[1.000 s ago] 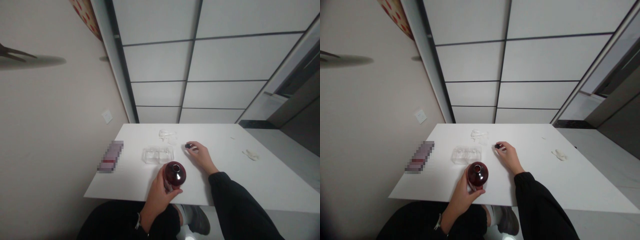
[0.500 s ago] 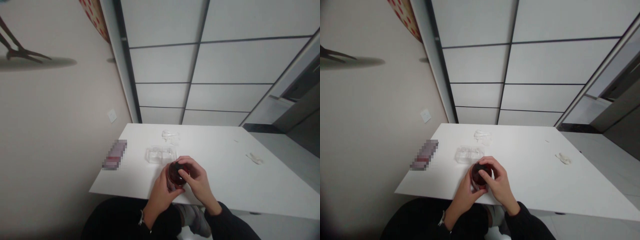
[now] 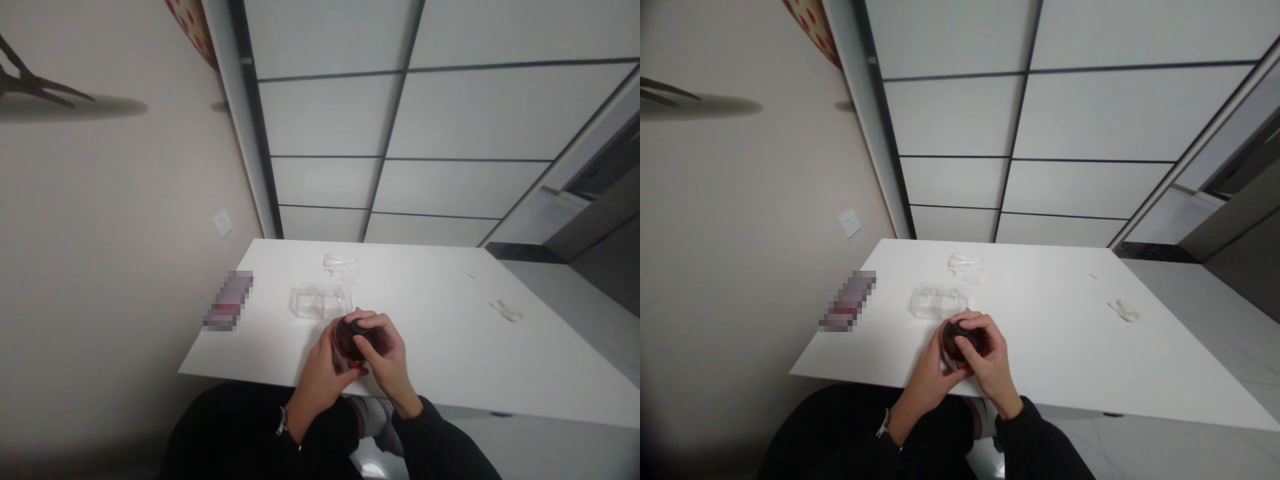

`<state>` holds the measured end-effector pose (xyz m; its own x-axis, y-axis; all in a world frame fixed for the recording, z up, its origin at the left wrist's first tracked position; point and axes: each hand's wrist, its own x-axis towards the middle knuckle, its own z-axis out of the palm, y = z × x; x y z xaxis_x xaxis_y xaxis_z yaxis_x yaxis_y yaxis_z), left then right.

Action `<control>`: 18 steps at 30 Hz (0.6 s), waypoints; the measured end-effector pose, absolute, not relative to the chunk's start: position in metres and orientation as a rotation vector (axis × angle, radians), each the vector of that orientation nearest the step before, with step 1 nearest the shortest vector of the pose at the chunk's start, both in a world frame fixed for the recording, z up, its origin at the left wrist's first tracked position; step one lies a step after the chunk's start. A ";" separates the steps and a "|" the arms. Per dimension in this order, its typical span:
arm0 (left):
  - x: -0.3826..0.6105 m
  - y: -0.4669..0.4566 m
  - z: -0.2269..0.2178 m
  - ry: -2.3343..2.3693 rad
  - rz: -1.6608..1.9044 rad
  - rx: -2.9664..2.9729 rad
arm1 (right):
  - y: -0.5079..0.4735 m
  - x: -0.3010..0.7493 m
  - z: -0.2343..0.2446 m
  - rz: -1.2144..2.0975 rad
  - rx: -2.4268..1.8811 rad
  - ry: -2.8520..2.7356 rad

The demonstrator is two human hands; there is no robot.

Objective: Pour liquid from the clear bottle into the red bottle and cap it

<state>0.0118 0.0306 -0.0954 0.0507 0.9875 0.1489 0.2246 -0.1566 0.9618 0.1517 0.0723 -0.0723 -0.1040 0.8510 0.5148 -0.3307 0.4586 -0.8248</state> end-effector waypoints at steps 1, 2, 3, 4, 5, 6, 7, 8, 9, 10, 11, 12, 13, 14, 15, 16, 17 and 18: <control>0.012 0.031 -0.094 1.259 1.184 1.514 | 0.072 0.151 -0.073 1.058 -0.528 -1.300; 0.012 0.031 -0.094 1.249 1.186 1.513 | 0.072 0.150 -0.073 1.049 -0.542 -1.276; 0.012 0.031 -0.093 1.247 1.184 1.507 | 0.072 0.150 -0.074 1.047 -0.559 -1.253; 0.012 0.031 -0.093 1.255 1.179 1.501 | 0.072 0.150 -0.074 1.050 -0.578 -1.236; 0.012 0.031 -0.094 1.268 1.173 1.496 | 0.072 0.151 -0.075 1.052 -0.601 -1.234; 0.012 0.030 -0.094 1.281 1.167 1.495 | 0.073 0.152 -0.075 1.052 -0.630 -1.252; 0.011 0.030 -0.095 1.292 1.161 1.494 | 0.073 0.153 -0.076 1.042 -0.663 -1.289; 0.011 0.030 -0.096 1.302 1.159 1.492 | 0.074 0.154 -0.076 1.027 -0.695 -1.334; 0.011 0.030 -0.096 1.309 1.157 1.490 | 0.074 0.154 -0.077 1.010 -0.717 -1.366; 0.011 0.030 -0.097 1.311 1.156 1.488 | 0.075 0.154 -0.078 0.998 -0.727 -1.375; 0.011 0.030 -0.097 1.311 1.157 1.485 | 0.075 0.154 -0.078 0.997 -0.722 -1.359; 0.011 0.030 -0.097 1.308 1.159 1.484 | 0.075 0.153 -0.079 1.005 -0.705 -1.322; 0.011 0.030 -0.097 1.303 1.160 1.486 | 0.075 0.153 -0.080 1.017 -0.682 -1.283; 0.011 0.030 -0.097 1.299 1.161 1.489 | 0.075 0.153 -0.080 1.028 -0.666 -1.262; 0.011 0.030 -0.098 1.299 1.160 1.493 | 0.075 0.153 -0.080 1.029 -0.666 -1.272; 0.011 0.030 -0.098 1.306 1.161 1.494 | 0.075 0.154 -0.079 1.021 -0.680 -1.313; 0.012 0.030 -0.098 1.316 1.163 1.495 | 0.076 0.155 -0.079 1.006 -0.699 -1.365; 0.011 0.030 -0.099 1.324 1.164 1.495 | 0.076 0.156 -0.078 0.992 -0.718 -1.416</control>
<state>0.0115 0.0302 -0.0988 0.0257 0.9921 0.1230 0.2493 -0.1255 0.9603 0.1561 0.0759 -0.0782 -0.1061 0.8822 0.4588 -0.1302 0.4451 -0.8859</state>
